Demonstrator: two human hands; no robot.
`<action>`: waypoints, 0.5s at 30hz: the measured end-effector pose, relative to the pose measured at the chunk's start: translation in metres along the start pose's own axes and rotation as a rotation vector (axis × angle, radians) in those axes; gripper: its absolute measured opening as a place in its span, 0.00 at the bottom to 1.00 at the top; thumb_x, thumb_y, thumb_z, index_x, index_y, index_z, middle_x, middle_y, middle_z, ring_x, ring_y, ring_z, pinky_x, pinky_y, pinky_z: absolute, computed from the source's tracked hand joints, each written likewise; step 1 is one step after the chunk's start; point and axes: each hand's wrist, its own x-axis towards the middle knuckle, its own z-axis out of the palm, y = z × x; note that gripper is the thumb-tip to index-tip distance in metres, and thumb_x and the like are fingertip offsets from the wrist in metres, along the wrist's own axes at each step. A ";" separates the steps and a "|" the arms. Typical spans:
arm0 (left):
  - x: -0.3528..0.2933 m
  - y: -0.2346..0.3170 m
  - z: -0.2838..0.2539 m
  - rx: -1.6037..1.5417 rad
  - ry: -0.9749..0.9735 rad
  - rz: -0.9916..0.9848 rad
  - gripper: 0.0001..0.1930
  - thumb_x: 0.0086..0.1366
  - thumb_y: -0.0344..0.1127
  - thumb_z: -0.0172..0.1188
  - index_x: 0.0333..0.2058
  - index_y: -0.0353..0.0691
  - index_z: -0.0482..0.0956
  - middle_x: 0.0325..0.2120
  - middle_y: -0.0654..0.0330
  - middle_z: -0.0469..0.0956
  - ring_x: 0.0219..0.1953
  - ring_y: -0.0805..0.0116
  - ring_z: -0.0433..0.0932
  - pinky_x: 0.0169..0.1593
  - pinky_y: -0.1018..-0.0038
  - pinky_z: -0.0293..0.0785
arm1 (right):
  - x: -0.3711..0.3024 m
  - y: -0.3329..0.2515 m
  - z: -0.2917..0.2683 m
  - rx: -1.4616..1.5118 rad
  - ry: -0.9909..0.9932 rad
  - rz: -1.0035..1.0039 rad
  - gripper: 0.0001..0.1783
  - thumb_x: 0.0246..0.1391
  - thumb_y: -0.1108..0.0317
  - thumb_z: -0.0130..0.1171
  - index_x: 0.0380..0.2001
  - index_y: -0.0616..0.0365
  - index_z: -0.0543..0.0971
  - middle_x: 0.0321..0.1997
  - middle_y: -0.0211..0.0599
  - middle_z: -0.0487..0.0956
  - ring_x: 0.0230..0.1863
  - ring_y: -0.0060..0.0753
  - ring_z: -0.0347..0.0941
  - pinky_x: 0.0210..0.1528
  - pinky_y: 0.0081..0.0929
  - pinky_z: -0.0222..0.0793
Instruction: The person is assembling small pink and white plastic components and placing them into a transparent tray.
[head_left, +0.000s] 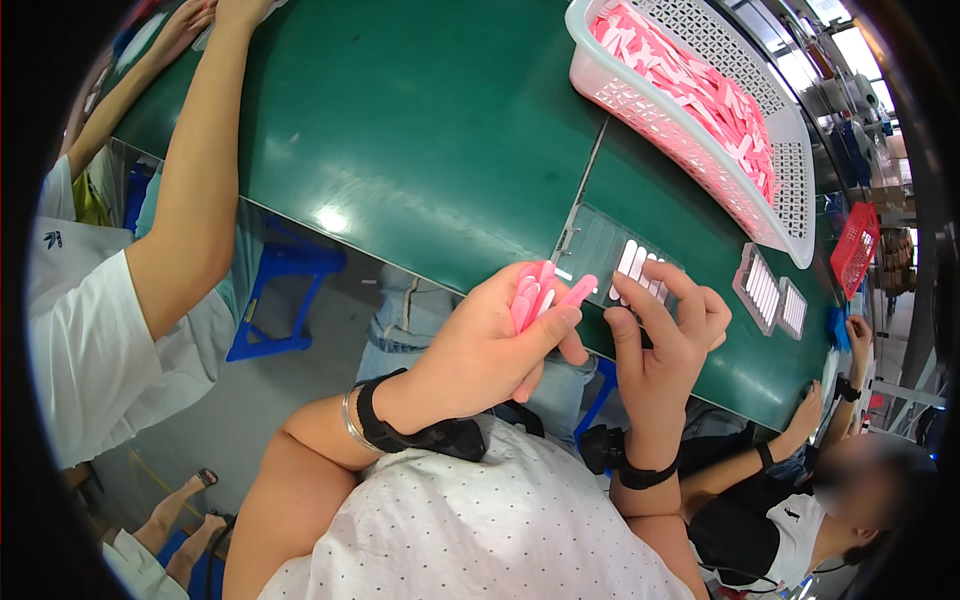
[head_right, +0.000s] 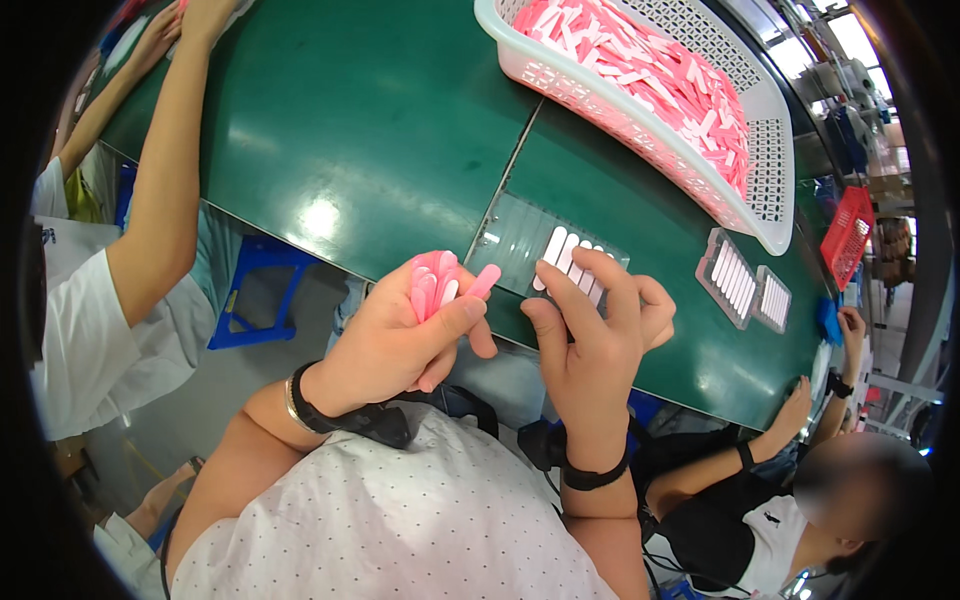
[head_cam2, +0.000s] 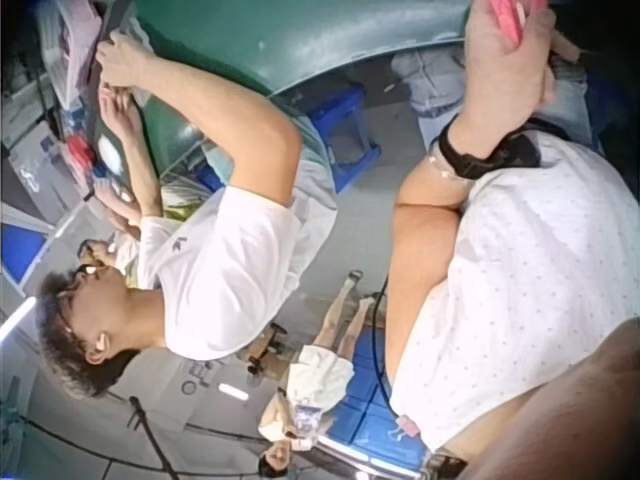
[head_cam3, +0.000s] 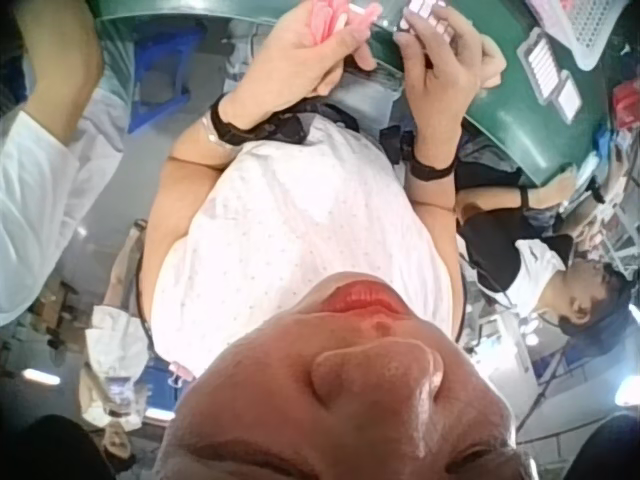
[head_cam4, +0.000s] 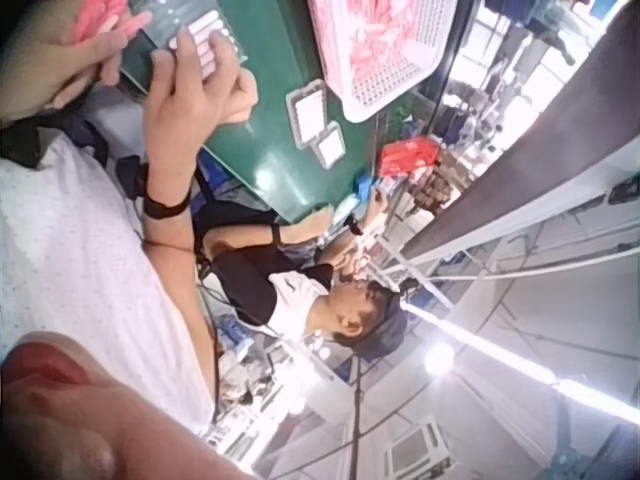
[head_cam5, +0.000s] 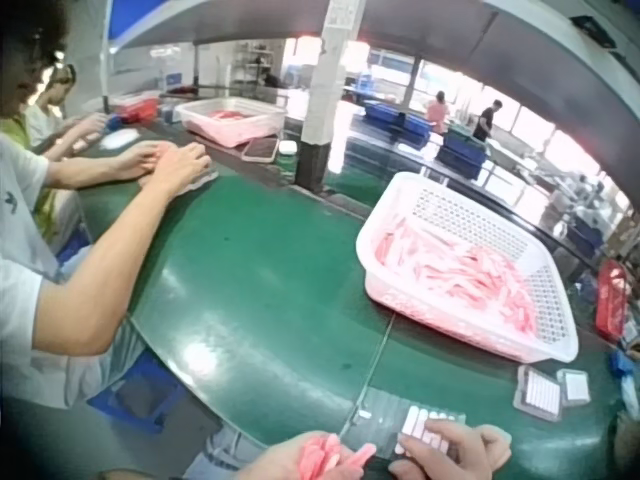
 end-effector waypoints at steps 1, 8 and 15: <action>0.001 0.000 0.002 -0.032 0.013 0.007 0.10 0.69 0.33 0.52 0.43 0.34 0.66 0.25 0.57 0.79 0.11 0.80 0.65 0.14 0.83 0.60 | 0.001 -0.001 -0.001 0.002 -0.001 -0.001 0.15 0.43 0.63 0.69 0.38 0.43 0.84 0.51 0.19 0.74 0.50 0.38 0.60 0.54 0.35 0.48; 0.001 0.007 0.011 0.084 -0.042 -0.010 0.06 0.68 0.34 0.55 0.36 0.38 0.70 0.24 0.62 0.78 0.13 0.85 0.62 0.15 0.85 0.57 | 0.012 -0.012 -0.009 0.779 -0.065 0.146 0.13 0.43 0.74 0.68 0.36 0.57 0.82 0.34 0.28 0.80 0.42 0.32 0.67 0.48 0.28 0.61; 0.009 -0.012 -0.010 -0.292 -0.284 -0.098 0.09 0.69 0.35 0.52 0.44 0.37 0.72 0.25 0.67 0.71 0.22 0.83 0.66 0.22 0.84 0.61 | 0.017 -0.017 -0.013 0.824 -0.103 0.314 0.12 0.44 0.79 0.66 0.35 0.60 0.81 0.32 0.33 0.80 0.41 0.28 0.73 0.47 0.25 0.67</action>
